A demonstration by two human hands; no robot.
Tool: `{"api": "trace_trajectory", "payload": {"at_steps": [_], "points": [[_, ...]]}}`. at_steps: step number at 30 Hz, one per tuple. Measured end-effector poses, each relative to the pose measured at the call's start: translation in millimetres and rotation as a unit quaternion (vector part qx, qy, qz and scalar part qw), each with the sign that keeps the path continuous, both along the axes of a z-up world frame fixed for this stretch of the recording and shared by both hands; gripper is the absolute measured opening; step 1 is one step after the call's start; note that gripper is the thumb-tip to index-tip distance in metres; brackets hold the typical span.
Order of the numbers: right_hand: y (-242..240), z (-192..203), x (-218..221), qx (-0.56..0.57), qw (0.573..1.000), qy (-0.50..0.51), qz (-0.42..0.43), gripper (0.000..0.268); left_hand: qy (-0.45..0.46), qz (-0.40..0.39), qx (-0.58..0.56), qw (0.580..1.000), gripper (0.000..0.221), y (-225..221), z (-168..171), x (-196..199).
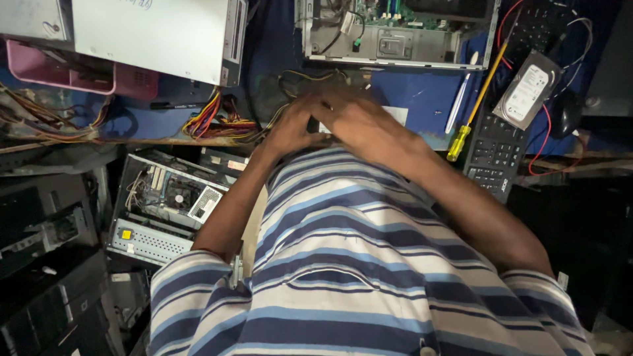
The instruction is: The person uses a screwdriver to remove screws from a computer power supply unit, then slides the power supply into an open computer case and secures it with screws. The workspace contains multiple computer towers, a keyboard, and various tools.
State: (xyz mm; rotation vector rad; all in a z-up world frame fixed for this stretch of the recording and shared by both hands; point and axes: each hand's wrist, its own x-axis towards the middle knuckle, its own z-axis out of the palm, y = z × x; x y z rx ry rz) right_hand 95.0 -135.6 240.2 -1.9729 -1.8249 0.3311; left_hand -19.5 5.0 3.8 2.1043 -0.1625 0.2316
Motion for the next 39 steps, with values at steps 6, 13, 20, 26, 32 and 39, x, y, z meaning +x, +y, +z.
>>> {"api": "trace_trajectory", "payload": {"at_steps": [6,13,20,26,32,39], "points": [[-0.7,-9.7,2.5,-0.278,0.954,-0.002,-0.110,0.027,0.045,0.017,-0.013,0.999,0.082,-1.8,2.0,0.0],[-1.8,-3.8,8.5,-0.013,0.998,0.062,0.005,0.041,0.052,0.011,-0.023,0.998,0.079,0.1,10.9,1.8],[7.6,5.7,-4.5,-0.292,0.947,0.007,-0.132,0.029,0.052,0.021,-0.009,0.998,0.089,-2.4,11.5,0.7],[-4.2,3.9,2.4,-0.094,0.993,0.049,-0.046,0.046,0.088,0.021,-0.029,0.995,0.083,-1.7,11.1,1.2],[-0.5,-24.7,-9.0,-0.111,0.990,-0.048,-0.078,0.042,0.039,0.022,-0.033,0.998,0.078,-0.3,11.2,0.6],[2.5,-6.6,-6.9,-0.270,0.944,0.017,-0.190,0.035,0.031,0.033,-0.038,0.998,0.083,-1.9,23.3,5.0]]}}
